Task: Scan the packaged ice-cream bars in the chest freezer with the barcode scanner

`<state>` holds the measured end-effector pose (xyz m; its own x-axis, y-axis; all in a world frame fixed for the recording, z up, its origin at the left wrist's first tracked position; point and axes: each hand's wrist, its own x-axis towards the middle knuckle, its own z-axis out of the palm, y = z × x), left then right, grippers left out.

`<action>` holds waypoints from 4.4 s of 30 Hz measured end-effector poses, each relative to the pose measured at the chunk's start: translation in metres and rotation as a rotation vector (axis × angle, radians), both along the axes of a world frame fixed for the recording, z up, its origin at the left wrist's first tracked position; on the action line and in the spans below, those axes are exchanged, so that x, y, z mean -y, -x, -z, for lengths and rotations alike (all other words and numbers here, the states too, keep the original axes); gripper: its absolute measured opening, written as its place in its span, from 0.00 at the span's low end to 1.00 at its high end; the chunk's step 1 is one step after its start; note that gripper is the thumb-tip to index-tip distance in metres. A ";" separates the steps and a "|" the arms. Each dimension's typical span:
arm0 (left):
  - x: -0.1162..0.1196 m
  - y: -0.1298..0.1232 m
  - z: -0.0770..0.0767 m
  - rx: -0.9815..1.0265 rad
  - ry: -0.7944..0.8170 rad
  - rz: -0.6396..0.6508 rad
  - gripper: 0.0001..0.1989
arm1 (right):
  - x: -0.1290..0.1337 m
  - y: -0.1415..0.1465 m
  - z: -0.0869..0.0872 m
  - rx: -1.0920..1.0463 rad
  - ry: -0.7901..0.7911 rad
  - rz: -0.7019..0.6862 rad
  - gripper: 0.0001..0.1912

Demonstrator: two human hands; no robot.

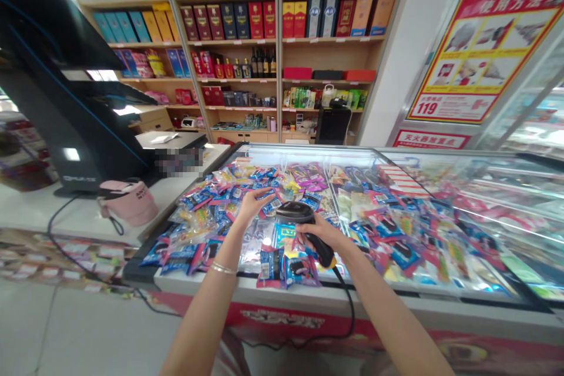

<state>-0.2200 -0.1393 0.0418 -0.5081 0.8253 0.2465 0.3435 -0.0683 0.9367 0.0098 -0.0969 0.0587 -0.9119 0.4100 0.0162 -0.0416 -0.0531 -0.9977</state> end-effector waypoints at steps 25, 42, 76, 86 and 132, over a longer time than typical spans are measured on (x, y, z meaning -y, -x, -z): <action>0.000 -0.006 -0.008 -0.101 -0.118 0.012 0.26 | -0.007 -0.057 -0.025 -0.254 0.216 0.264 0.09; -0.009 -0.288 0.026 -0.692 0.083 0.213 0.31 | -0.039 -0.261 0.031 -0.544 0.368 0.733 0.10; -0.080 -0.167 -0.038 -1.058 0.138 -0.044 0.26 | -0.055 -0.193 -0.016 -0.506 0.324 0.599 0.07; -0.086 -0.114 0.017 -1.133 0.259 0.244 0.22 | -0.062 -0.073 0.001 -0.340 0.397 0.270 0.08; -0.034 -0.059 -0.006 -0.927 0.262 -0.118 0.25 | -0.051 -0.026 0.013 -0.257 0.284 0.056 0.23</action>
